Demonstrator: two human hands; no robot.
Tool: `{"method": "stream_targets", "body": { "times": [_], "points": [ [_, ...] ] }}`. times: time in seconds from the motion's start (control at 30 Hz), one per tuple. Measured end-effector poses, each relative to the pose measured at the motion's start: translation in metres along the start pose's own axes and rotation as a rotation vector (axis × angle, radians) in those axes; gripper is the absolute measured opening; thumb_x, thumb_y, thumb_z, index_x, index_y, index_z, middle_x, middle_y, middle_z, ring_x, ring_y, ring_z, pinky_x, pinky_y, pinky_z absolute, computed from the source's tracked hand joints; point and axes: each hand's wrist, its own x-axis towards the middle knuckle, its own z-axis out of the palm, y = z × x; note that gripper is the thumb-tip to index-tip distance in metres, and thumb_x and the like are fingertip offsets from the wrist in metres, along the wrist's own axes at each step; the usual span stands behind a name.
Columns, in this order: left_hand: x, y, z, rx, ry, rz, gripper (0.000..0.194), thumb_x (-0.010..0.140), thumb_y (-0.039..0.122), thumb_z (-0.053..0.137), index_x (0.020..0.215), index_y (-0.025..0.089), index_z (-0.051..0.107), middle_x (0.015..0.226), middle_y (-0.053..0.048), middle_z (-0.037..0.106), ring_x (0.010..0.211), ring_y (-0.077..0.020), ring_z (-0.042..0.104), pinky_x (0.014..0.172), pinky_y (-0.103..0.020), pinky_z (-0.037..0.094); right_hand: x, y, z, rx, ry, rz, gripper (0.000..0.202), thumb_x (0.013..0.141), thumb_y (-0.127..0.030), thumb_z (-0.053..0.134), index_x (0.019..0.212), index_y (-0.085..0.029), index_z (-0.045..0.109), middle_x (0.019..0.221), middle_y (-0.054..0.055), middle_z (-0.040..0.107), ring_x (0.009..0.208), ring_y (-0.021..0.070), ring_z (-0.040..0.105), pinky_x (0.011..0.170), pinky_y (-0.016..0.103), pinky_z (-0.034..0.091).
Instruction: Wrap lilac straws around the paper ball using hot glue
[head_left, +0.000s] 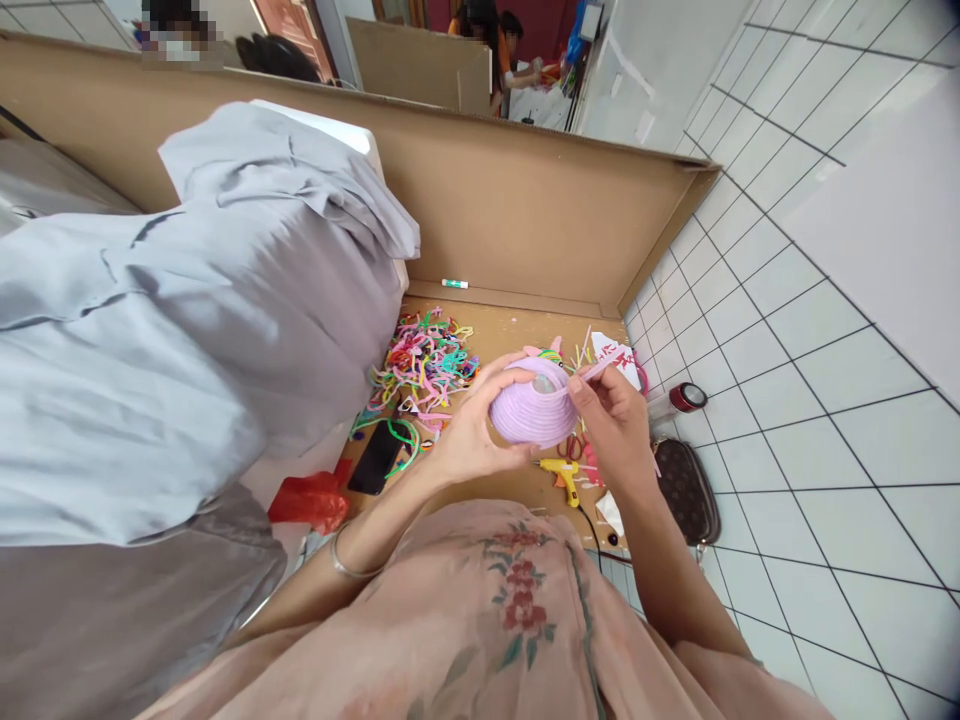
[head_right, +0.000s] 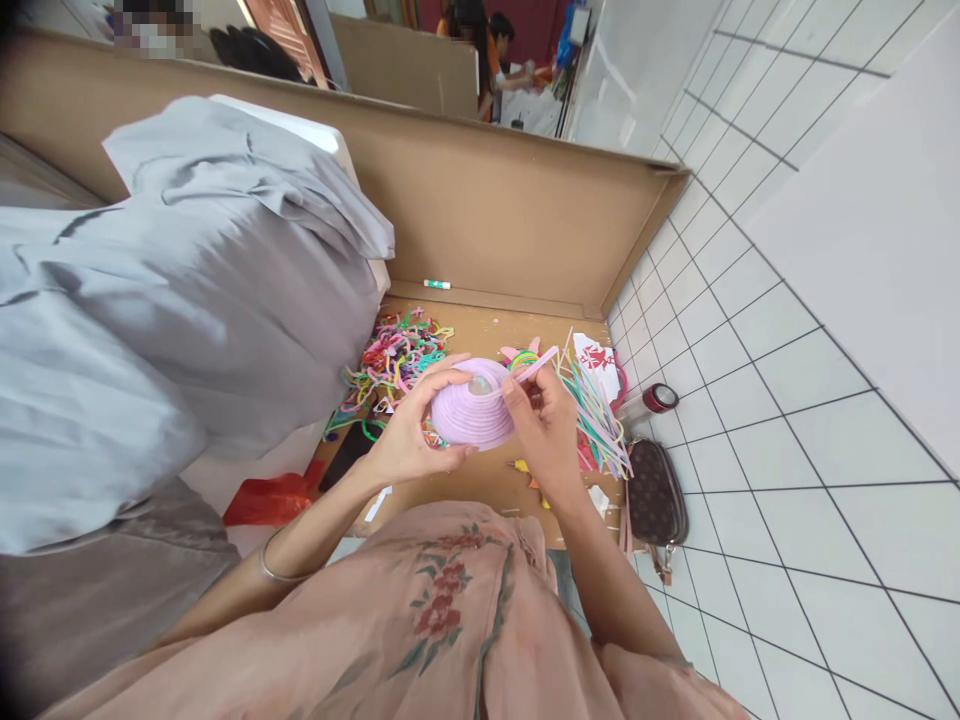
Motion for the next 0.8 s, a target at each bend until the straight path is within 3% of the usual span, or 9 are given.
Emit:
{"method": "stream_targets", "body": {
  "times": [0.37,0.57,0.8],
  "points": [
    [-0.0036,-0.0009,0.0011,-0.036,0.011,0.052,0.073,0.063,0.023,0.080,0.131,0.025,0.055,0.154,-0.016,0.045,0.148,-0.0394,0.040,0.122,-0.061,0.032,-0.0026,-0.0044,0.0036,-0.134,0.046,-0.064,0.014,0.086,-0.037,0.058,0.088,-0.023,0.059,0.083,0.001,0.064,0.083,0.0184,0.060,0.078,0.033,0.050],
    [-0.0034,0.0045,0.0001,-0.020,0.007,0.011,0.072,0.062,0.021,0.079,0.130,0.025,0.055,0.153,-0.016,0.047,0.148,-0.0396,0.040,0.122,-0.061,0.033,-0.0045,-0.0071,0.0053,-0.189,0.033,-0.058,0.020,0.083,-0.038,0.062,0.095,-0.022,0.060,0.093,0.003,0.066,0.078,0.0164,0.058,0.073,0.032,0.050],
    [-0.0044,0.0056,0.0020,-0.012,-0.007,0.017,0.071,0.064,0.020,0.077,0.131,0.024,0.054,0.155,-0.016,0.046,0.149,-0.0375,0.040,0.122,-0.059,0.034,-0.0050,0.0001,0.0024,-0.223,0.006,-0.075,0.016,0.086,-0.033,0.059,0.098,-0.023,0.057,0.106,0.006,0.068,0.090,0.0187,0.062,0.080,0.035,0.054]
  ]
}}
